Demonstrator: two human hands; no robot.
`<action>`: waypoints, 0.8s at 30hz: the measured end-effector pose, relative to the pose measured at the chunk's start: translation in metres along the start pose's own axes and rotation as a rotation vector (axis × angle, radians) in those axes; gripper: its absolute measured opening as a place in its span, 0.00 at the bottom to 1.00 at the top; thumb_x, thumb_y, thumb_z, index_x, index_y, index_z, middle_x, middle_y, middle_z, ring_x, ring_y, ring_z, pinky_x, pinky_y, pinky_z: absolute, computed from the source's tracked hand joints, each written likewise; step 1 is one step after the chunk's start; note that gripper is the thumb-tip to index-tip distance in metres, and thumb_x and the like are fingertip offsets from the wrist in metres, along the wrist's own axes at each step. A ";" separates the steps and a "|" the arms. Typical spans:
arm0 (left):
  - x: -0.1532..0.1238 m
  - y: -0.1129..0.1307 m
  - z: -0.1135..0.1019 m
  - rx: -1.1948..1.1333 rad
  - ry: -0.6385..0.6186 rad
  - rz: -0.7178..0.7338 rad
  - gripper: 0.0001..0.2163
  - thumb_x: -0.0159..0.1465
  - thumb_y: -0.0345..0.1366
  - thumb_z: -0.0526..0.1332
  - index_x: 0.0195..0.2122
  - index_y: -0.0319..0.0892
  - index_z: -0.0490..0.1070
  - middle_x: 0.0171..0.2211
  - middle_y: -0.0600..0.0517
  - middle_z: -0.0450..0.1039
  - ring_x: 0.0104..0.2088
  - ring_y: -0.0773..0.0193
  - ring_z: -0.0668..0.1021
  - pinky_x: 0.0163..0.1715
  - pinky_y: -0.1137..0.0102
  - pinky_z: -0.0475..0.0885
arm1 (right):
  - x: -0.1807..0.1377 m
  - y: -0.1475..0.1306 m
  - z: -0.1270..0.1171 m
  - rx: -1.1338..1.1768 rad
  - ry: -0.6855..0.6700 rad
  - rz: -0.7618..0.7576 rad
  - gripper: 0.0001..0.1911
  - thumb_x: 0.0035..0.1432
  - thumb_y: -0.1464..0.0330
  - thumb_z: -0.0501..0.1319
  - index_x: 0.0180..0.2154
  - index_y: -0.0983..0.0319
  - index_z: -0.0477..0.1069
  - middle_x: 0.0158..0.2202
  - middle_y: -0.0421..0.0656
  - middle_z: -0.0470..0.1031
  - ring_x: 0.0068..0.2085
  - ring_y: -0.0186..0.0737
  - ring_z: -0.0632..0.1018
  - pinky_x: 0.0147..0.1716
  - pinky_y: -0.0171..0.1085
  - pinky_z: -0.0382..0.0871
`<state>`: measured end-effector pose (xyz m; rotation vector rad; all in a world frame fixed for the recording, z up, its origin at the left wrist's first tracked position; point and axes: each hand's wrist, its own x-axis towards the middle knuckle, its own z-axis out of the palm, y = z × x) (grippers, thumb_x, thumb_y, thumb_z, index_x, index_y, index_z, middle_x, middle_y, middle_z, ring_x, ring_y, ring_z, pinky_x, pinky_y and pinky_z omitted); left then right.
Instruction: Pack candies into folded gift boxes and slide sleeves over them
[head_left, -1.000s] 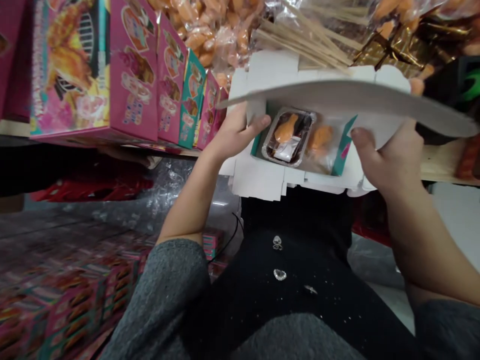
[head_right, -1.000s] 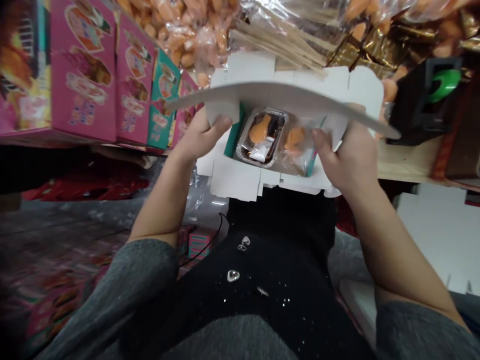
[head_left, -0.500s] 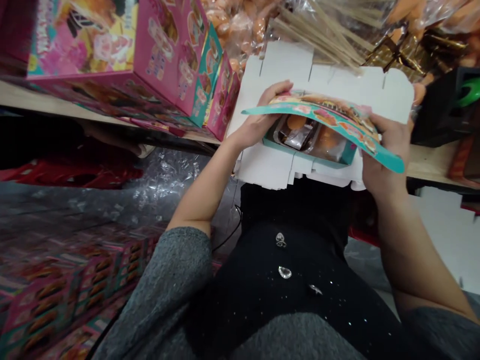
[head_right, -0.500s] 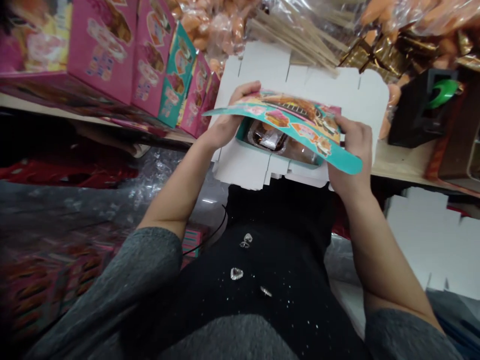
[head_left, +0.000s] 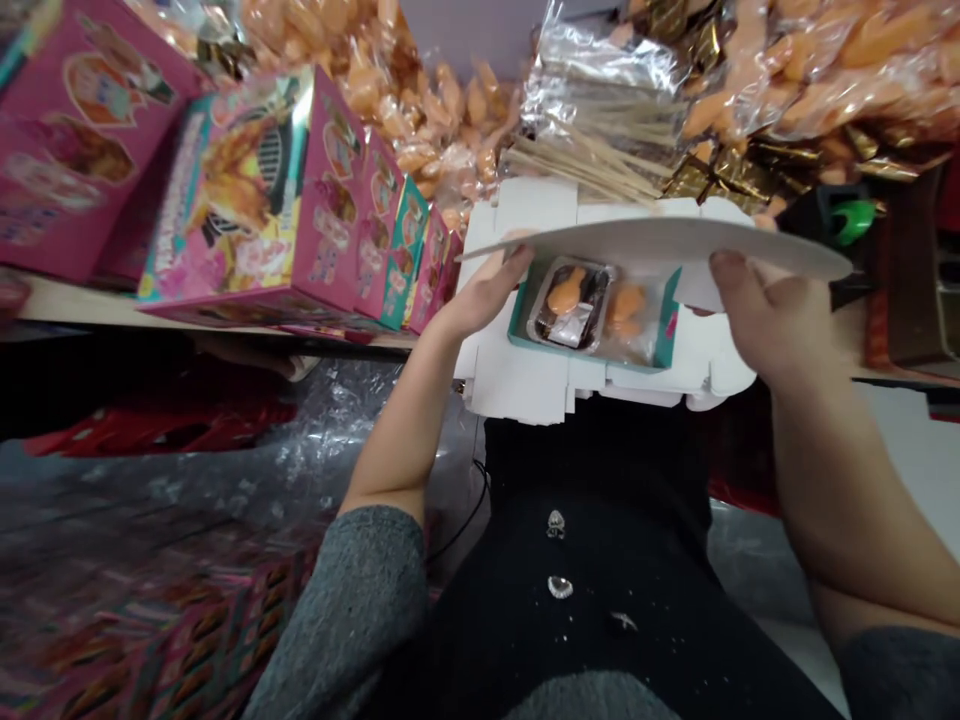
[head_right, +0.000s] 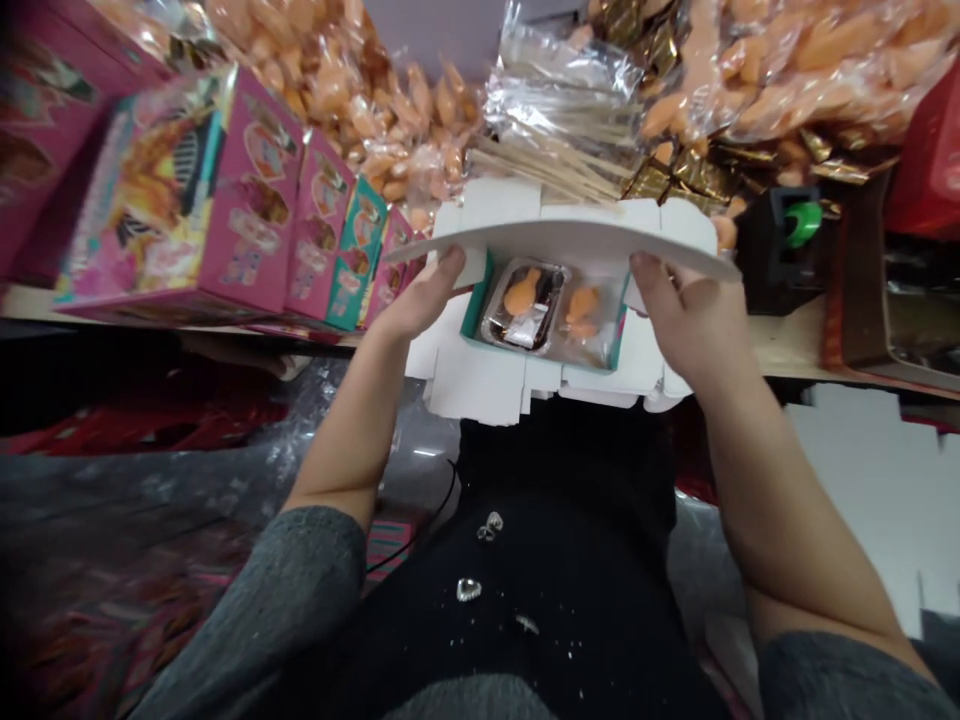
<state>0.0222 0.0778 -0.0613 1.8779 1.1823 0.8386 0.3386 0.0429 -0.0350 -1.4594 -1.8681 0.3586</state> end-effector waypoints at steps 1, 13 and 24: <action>-0.001 0.002 -0.001 -0.028 -0.019 0.003 0.32 0.67 0.64 0.45 0.62 0.45 0.60 0.61 0.42 0.64 0.61 0.50 0.69 0.56 0.54 0.71 | -0.001 0.001 0.002 -0.003 0.023 -0.022 0.29 0.67 0.49 0.49 0.41 0.64 0.78 0.39 0.50 0.79 0.43 0.43 0.78 0.46 0.44 0.70; -0.053 -0.013 0.005 0.345 -0.198 0.134 0.40 0.60 0.56 0.64 0.69 0.47 0.50 0.72 0.40 0.41 0.71 0.47 0.49 0.68 0.50 0.50 | -0.073 0.026 0.032 0.024 -0.101 -0.151 0.35 0.65 0.57 0.57 0.68 0.58 0.53 0.63 0.55 0.64 0.64 0.57 0.66 0.57 0.59 0.66; -0.011 0.011 -0.003 -0.206 0.039 -0.029 0.42 0.52 0.55 0.71 0.64 0.41 0.59 0.60 0.40 0.66 0.61 0.45 0.69 0.60 0.56 0.65 | 0.018 0.049 0.007 0.206 -0.273 -0.056 0.28 0.55 0.48 0.64 0.50 0.60 0.69 0.42 0.49 0.77 0.43 0.52 0.79 0.43 0.48 0.76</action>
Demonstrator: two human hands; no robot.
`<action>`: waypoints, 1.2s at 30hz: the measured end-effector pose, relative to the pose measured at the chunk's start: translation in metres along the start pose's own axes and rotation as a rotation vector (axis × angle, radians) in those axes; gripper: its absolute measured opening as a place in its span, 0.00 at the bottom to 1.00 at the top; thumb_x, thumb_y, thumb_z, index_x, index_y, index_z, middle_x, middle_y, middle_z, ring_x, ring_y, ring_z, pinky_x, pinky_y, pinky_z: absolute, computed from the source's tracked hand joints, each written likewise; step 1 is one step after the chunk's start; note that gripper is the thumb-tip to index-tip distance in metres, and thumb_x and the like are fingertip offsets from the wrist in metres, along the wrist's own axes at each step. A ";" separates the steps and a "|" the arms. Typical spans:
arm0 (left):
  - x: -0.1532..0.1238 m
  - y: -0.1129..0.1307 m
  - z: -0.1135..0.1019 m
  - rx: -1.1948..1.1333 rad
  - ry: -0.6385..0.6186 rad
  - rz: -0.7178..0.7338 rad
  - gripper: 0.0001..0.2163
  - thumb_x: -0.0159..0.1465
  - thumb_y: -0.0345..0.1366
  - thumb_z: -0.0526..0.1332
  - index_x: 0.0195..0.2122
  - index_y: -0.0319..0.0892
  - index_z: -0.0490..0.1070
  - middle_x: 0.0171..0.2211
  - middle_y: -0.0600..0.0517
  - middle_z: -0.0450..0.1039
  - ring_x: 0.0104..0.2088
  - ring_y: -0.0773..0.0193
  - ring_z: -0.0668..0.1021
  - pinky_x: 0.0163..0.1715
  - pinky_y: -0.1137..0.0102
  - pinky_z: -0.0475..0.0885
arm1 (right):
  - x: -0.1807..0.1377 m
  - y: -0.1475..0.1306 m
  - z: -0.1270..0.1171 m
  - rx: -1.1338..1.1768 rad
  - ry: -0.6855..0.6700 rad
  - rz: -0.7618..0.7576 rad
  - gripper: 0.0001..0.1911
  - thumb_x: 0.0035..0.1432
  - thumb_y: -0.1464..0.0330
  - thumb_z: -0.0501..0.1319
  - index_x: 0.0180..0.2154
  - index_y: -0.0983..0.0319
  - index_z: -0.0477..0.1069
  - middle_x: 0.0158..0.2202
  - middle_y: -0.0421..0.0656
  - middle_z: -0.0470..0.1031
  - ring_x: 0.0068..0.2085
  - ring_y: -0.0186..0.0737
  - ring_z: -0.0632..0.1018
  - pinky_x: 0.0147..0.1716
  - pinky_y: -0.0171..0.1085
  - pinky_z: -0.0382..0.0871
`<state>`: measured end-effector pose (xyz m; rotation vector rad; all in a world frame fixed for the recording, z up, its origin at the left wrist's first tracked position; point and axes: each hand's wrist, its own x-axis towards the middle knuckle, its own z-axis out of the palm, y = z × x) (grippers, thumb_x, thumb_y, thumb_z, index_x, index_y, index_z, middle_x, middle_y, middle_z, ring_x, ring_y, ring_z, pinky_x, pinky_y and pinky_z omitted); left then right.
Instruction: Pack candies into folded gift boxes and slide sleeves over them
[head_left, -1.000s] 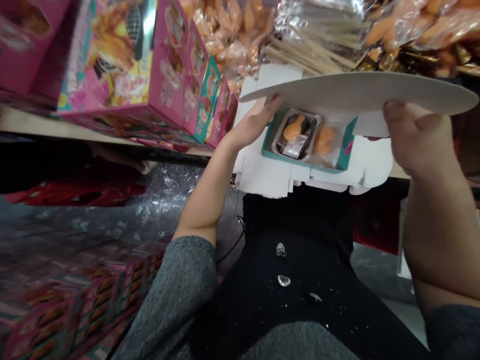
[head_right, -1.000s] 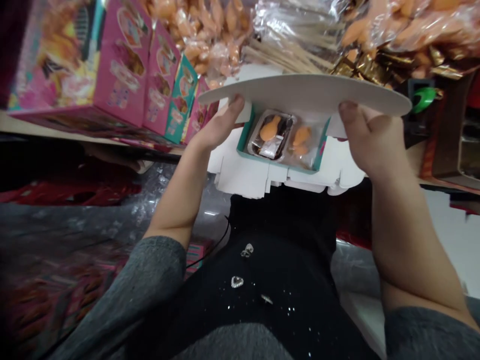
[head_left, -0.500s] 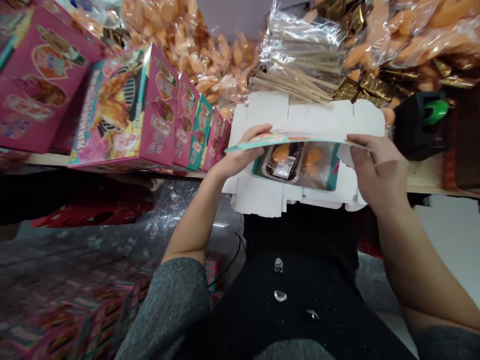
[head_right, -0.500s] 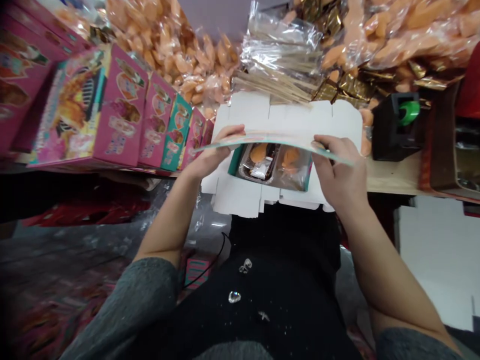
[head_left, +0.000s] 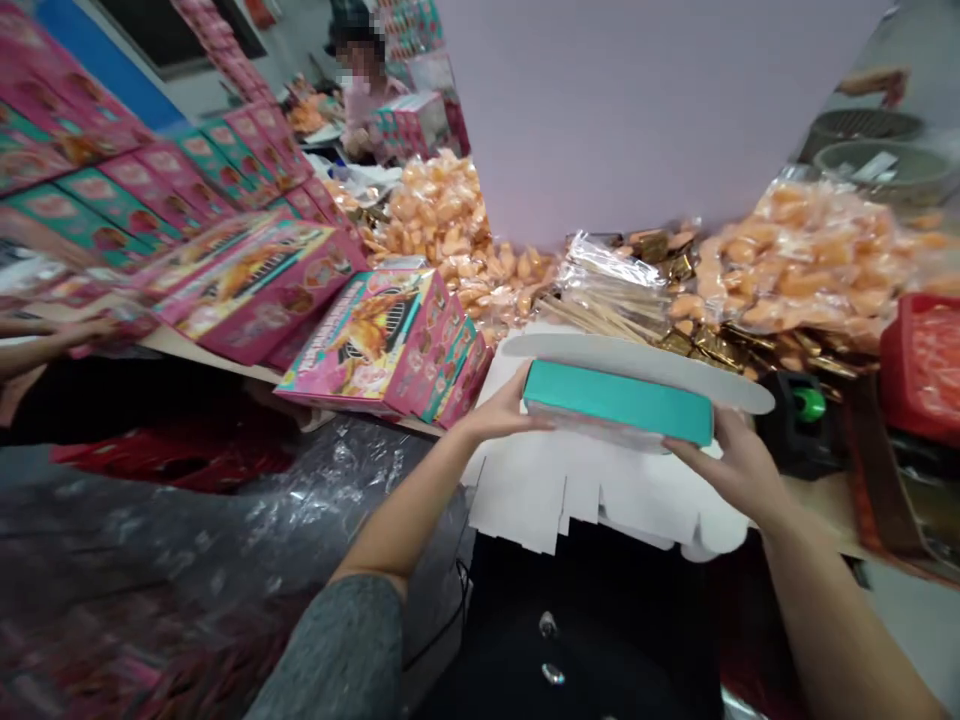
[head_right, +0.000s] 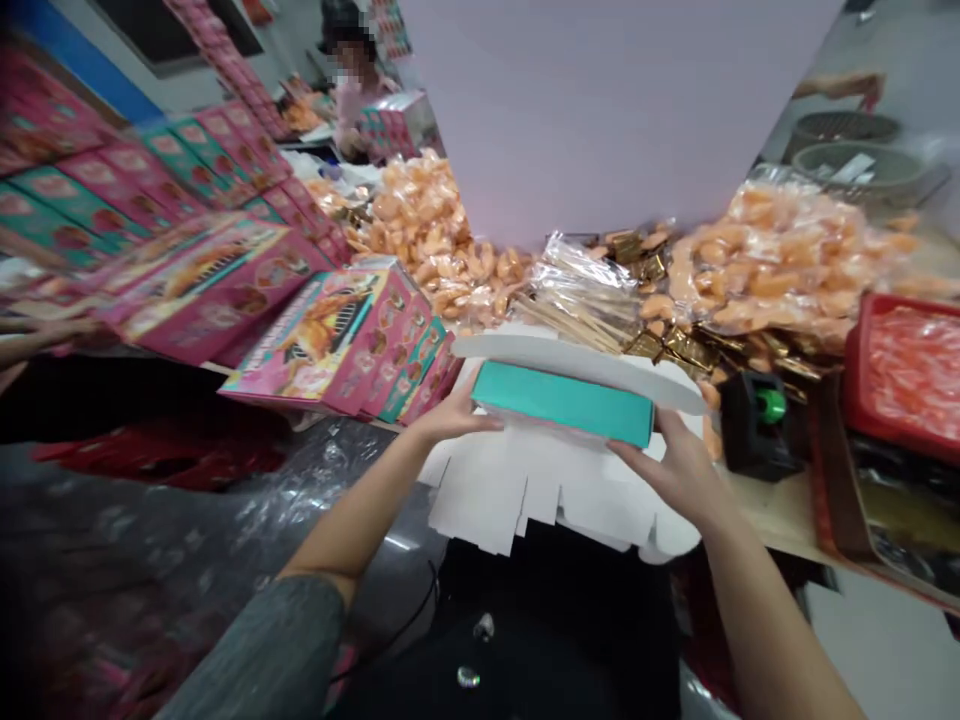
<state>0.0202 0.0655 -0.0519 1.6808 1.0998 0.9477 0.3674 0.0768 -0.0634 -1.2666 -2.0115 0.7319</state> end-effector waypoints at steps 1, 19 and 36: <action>0.005 -0.005 0.004 -0.048 0.059 -0.029 0.42 0.50 0.54 0.72 0.62 0.41 0.61 0.57 0.41 0.68 0.58 0.46 0.71 0.58 0.57 0.67 | 0.009 0.002 -0.006 0.065 -0.065 0.031 0.29 0.54 0.47 0.64 0.49 0.60 0.69 0.42 0.49 0.77 0.42 0.51 0.79 0.41 0.47 0.76; 0.009 -0.025 0.021 -0.004 0.179 0.050 0.38 0.58 0.54 0.67 0.63 0.44 0.53 0.54 0.43 0.66 0.53 0.55 0.73 0.52 0.61 0.70 | 0.028 -0.045 -0.030 -0.481 0.057 -0.229 0.15 0.63 0.59 0.56 0.45 0.60 0.72 0.30 0.43 0.76 0.29 0.39 0.75 0.30 0.37 0.67; 0.019 0.085 -0.002 0.988 0.240 -0.195 0.19 0.65 0.29 0.55 0.58 0.38 0.68 0.51 0.42 0.73 0.51 0.54 0.75 0.52 0.62 0.70 | -0.003 -0.034 0.006 -0.548 0.341 -0.465 0.21 0.63 0.63 0.62 0.55 0.65 0.65 0.30 0.42 0.76 0.31 0.39 0.78 0.31 0.35 0.69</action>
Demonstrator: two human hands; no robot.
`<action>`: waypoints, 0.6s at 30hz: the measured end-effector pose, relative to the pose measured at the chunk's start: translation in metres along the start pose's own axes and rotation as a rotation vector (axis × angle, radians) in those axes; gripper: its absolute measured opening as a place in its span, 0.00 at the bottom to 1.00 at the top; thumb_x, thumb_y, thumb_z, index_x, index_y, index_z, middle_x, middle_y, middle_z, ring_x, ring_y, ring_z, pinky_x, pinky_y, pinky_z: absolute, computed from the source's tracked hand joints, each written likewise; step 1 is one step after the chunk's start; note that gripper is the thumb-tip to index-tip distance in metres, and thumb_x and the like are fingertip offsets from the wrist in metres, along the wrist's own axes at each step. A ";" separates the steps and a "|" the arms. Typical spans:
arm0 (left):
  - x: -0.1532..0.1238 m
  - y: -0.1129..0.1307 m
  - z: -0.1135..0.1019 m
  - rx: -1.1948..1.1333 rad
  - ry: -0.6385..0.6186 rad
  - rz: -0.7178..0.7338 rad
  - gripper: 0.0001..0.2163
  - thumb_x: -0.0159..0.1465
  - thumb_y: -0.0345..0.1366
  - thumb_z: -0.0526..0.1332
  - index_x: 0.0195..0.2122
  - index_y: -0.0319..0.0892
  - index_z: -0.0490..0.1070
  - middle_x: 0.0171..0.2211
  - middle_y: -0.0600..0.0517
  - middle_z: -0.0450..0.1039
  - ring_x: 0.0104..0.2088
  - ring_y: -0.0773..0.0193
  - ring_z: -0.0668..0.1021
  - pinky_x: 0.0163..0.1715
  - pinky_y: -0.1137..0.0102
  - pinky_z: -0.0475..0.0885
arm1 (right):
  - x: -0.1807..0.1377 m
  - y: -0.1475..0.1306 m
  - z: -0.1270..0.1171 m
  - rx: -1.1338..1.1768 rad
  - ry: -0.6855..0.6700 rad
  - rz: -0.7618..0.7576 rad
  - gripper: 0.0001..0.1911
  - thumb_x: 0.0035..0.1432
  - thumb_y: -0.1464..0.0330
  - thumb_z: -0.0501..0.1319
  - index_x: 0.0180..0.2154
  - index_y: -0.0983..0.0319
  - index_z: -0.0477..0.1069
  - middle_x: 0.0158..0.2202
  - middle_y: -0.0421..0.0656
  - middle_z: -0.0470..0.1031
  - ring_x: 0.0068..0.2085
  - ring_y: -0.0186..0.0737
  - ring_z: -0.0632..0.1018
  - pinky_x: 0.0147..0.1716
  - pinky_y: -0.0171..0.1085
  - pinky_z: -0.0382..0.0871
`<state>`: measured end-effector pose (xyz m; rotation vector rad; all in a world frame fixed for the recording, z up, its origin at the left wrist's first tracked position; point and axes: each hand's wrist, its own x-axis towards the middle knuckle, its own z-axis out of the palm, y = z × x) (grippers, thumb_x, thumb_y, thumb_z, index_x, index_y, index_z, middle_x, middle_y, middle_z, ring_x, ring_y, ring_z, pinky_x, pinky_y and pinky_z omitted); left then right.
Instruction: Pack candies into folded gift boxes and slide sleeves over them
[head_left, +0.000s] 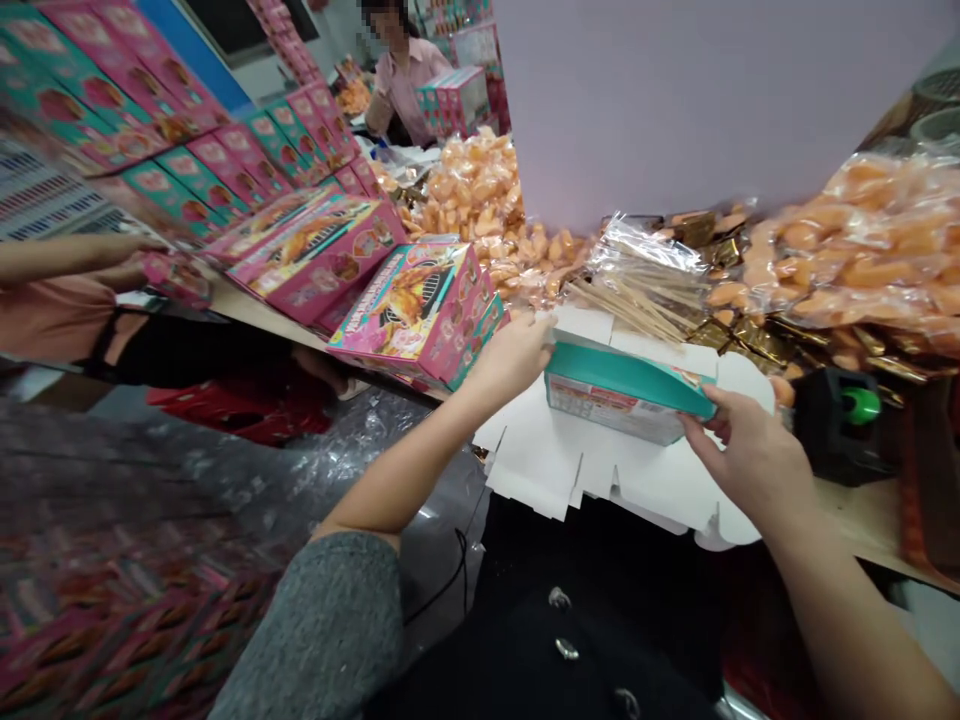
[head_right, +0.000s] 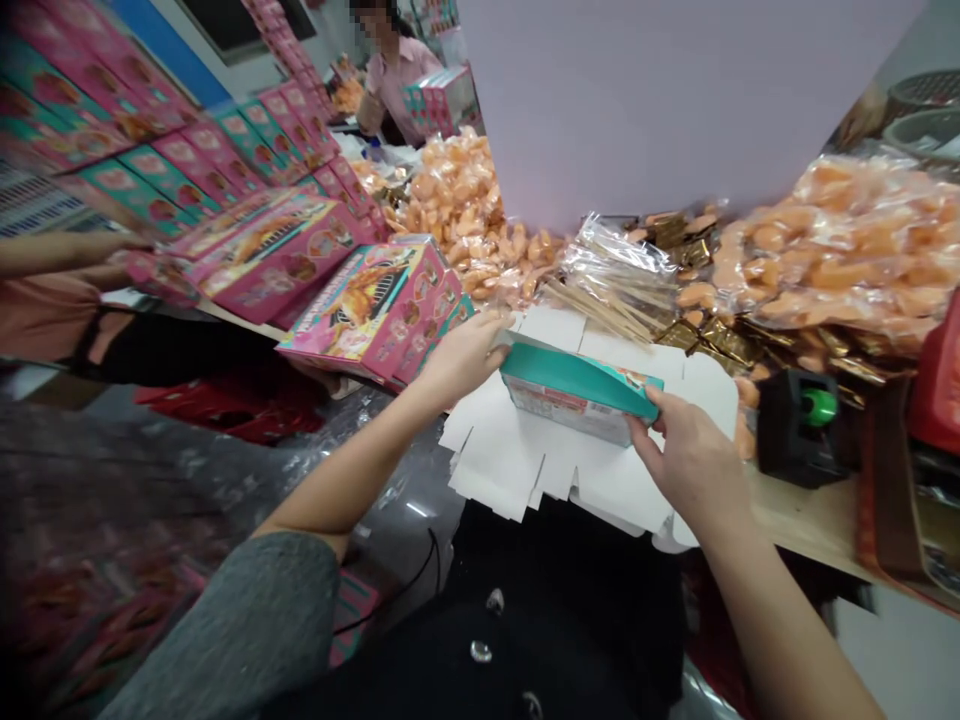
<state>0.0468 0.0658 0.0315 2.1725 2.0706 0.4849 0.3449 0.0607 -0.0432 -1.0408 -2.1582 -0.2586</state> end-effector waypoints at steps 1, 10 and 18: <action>-0.006 -0.002 0.008 -0.053 0.043 0.005 0.20 0.66 0.29 0.55 0.60 0.39 0.66 0.51 0.43 0.73 0.51 0.55 0.75 0.52 0.62 0.70 | -0.003 0.001 0.002 0.004 0.024 0.002 0.22 0.63 0.63 0.63 0.55 0.65 0.65 0.30 0.42 0.76 0.31 0.39 0.77 0.31 0.35 0.69; -0.059 -0.032 0.026 -0.082 0.151 0.553 0.21 0.63 0.51 0.64 0.53 0.48 0.73 0.58 0.41 0.62 0.61 0.45 0.64 0.60 0.49 0.61 | -0.032 0.033 0.029 0.187 0.058 0.107 0.13 0.64 0.66 0.58 0.50 0.57 0.70 0.39 0.46 0.78 0.38 0.43 0.79 0.41 0.43 0.75; -0.017 0.078 0.023 0.244 -0.130 0.532 0.28 0.69 0.42 0.59 0.68 0.60 0.51 0.54 0.43 0.68 0.46 0.51 0.76 0.44 0.58 0.71 | -0.065 0.029 0.008 0.354 0.091 0.598 0.21 0.62 0.61 0.58 0.56 0.61 0.68 0.49 0.52 0.74 0.49 0.46 0.76 0.48 0.46 0.73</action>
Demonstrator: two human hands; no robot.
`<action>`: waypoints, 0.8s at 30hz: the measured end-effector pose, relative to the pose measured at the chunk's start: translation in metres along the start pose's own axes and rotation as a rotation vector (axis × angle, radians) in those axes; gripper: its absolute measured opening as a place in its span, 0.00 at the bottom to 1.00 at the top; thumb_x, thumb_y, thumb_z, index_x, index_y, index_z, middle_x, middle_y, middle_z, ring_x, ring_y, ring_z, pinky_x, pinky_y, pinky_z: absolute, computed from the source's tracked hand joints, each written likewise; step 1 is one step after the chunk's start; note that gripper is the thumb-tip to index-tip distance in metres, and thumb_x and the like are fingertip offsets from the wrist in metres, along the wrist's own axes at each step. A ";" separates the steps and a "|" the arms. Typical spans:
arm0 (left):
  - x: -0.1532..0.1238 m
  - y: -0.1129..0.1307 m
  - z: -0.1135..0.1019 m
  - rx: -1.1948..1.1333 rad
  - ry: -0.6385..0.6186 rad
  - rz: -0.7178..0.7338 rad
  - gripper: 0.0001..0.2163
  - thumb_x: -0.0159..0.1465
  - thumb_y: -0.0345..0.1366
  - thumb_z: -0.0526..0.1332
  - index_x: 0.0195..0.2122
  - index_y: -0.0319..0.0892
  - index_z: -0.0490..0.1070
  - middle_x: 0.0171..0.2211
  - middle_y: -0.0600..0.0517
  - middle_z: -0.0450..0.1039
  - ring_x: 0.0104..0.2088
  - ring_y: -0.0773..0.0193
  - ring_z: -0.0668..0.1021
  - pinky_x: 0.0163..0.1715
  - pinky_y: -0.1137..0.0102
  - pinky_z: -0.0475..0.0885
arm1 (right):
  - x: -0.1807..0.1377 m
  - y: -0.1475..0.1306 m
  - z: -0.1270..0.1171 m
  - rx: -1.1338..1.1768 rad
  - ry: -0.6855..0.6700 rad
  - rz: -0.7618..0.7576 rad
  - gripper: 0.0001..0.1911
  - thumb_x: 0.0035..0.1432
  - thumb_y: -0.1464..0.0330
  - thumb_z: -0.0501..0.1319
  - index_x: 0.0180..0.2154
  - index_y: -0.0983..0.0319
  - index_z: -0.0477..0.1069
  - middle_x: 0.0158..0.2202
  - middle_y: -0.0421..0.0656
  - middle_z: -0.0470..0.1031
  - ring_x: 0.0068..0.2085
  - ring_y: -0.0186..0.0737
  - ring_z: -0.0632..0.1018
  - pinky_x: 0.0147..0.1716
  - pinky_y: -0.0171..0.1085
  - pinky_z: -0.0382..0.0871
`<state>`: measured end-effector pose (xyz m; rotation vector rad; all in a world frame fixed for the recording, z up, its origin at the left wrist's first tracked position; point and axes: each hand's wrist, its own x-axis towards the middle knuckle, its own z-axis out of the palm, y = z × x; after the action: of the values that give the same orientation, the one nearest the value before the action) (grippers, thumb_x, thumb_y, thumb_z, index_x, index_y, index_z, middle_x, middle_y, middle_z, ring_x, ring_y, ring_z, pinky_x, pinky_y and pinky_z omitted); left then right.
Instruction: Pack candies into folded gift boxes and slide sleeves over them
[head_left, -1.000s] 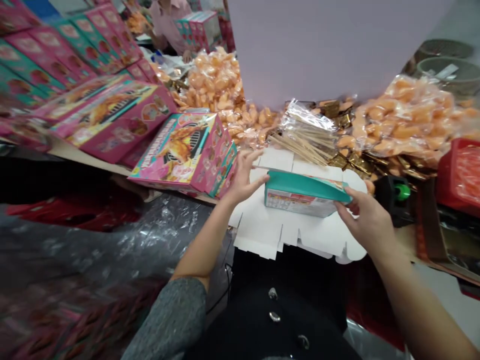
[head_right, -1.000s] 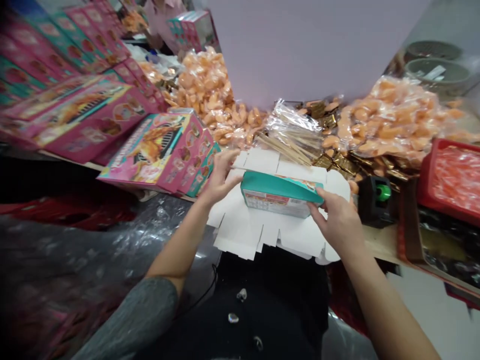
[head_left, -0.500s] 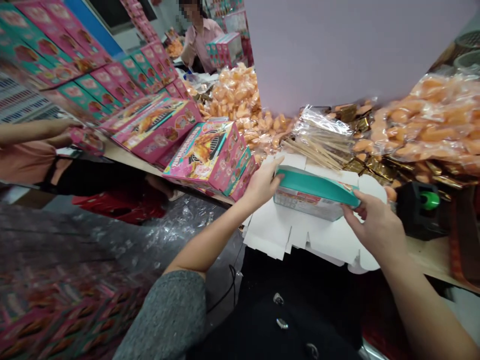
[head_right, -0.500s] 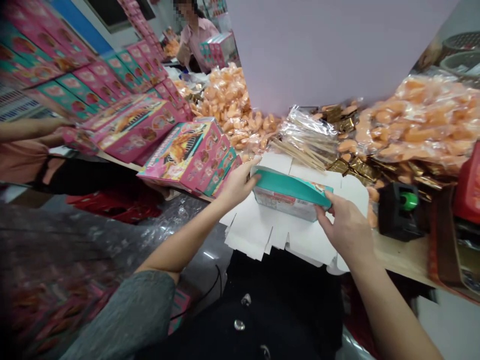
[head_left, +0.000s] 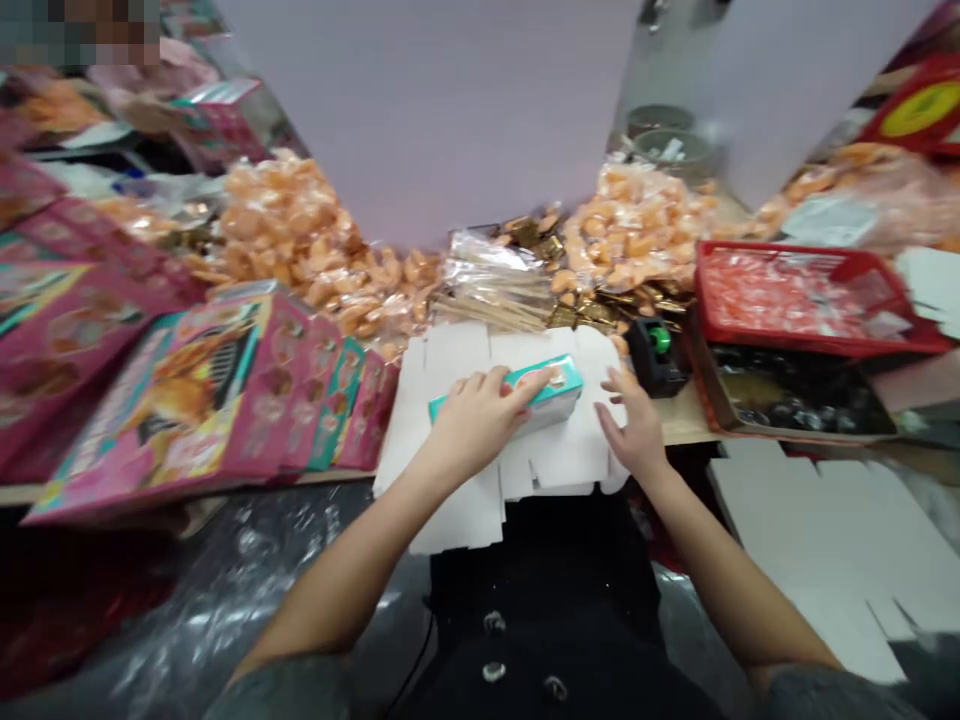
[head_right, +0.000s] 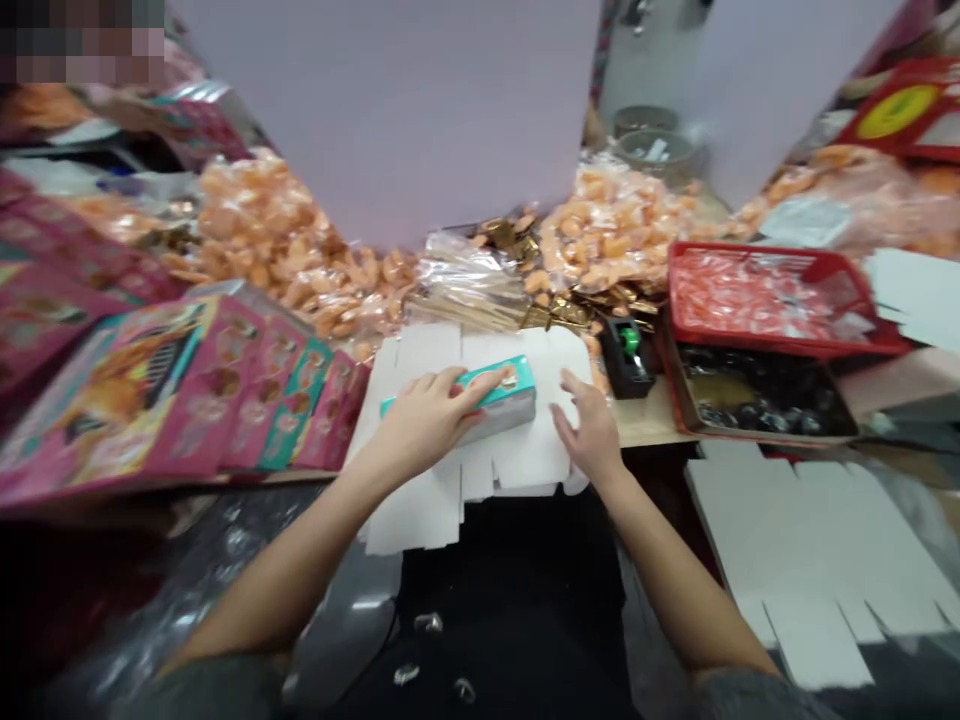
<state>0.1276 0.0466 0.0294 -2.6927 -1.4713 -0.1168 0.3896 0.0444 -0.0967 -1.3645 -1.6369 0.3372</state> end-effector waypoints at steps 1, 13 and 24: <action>0.003 0.002 0.000 0.046 -0.009 0.001 0.28 0.70 0.40 0.57 0.69 0.62 0.49 0.51 0.45 0.70 0.44 0.52 0.76 0.43 0.60 0.71 | 0.000 0.014 -0.014 0.000 0.101 0.167 0.21 0.62 0.60 0.57 0.54 0.62 0.68 0.49 0.52 0.74 0.48 0.46 0.75 0.47 0.46 0.72; 0.004 -0.006 0.018 0.172 0.039 0.006 0.26 0.70 0.43 0.55 0.68 0.60 0.52 0.52 0.44 0.69 0.43 0.52 0.76 0.39 0.61 0.71 | 0.074 0.099 -0.064 0.301 0.000 0.855 0.13 0.47 0.60 0.66 0.25 0.63 0.70 0.24 0.45 0.74 0.26 0.39 0.73 0.24 0.39 0.71; 0.002 -0.003 0.010 0.046 0.066 0.002 0.26 0.70 0.43 0.55 0.68 0.56 0.55 0.57 0.40 0.65 0.53 0.45 0.71 0.48 0.54 0.68 | 0.002 0.084 -0.027 0.275 0.427 0.706 0.18 0.52 0.52 0.58 0.26 0.60 0.65 0.26 0.39 0.70 0.33 0.37 0.73 0.37 0.38 0.71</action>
<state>0.1262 0.0510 0.0199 -2.6279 -1.4342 -0.1678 0.4625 0.0660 -0.1415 -1.6262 -0.6971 0.6046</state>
